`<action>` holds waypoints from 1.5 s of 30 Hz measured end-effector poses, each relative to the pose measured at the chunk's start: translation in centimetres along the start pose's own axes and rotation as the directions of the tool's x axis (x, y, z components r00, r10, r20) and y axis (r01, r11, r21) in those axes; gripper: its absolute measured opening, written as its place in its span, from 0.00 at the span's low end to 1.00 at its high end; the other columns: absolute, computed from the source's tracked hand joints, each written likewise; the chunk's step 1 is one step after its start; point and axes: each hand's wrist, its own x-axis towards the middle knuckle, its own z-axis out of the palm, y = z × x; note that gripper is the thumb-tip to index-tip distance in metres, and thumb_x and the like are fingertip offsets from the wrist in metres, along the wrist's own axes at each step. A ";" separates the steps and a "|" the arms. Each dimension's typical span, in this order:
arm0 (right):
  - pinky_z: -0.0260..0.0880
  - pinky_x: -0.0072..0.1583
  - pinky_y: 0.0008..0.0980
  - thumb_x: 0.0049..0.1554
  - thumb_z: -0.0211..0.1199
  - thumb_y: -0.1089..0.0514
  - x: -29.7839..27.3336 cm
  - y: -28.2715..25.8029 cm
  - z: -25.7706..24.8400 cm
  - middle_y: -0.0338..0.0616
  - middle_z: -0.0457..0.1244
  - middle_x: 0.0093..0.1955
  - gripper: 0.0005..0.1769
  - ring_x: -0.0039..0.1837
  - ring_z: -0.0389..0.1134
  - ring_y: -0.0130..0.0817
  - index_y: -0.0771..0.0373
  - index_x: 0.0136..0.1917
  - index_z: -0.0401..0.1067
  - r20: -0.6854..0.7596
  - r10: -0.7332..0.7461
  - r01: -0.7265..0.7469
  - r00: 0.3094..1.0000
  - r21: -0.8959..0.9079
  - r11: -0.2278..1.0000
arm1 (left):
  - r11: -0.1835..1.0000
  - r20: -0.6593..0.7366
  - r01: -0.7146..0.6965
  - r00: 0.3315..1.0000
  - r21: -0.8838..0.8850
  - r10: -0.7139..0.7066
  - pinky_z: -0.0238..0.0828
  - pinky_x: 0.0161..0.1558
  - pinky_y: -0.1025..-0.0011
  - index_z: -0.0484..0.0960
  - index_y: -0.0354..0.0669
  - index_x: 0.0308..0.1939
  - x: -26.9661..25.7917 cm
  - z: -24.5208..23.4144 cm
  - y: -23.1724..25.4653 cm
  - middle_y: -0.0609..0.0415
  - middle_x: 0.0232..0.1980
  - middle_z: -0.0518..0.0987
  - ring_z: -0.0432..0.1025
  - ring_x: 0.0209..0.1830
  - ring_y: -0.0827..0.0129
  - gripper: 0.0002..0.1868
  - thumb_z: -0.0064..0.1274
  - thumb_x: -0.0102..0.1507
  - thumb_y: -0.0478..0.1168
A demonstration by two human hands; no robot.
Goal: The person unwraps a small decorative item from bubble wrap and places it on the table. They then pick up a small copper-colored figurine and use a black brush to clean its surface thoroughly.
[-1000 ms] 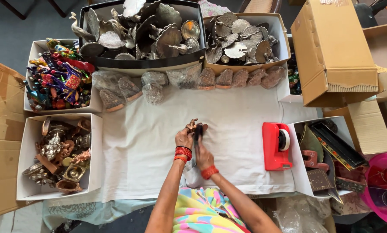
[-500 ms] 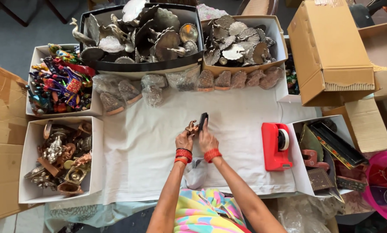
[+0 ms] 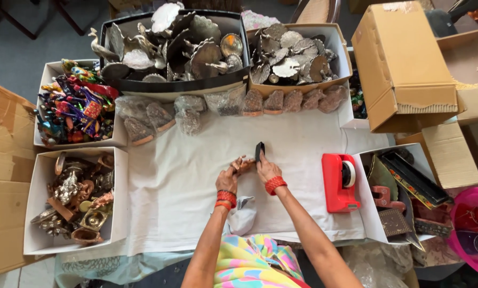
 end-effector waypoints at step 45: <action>0.70 0.50 0.49 0.62 0.52 0.65 -8.8 0.4 -1.6 0.57 0.69 0.54 0.42 0.52 0.71 0.57 0.40 0.84 0.44 0.019 -0.361 0.343 0.932 0.277 0.898 | 0.871 0.287 0.019 0.947 -0.491 0.141 0.78 0.42 0.63 0.82 0.34 0.47 1.7 -5.6 -0.2 0.41 0.39 0.85 0.82 0.40 0.53 0.10 0.51 0.63 0.29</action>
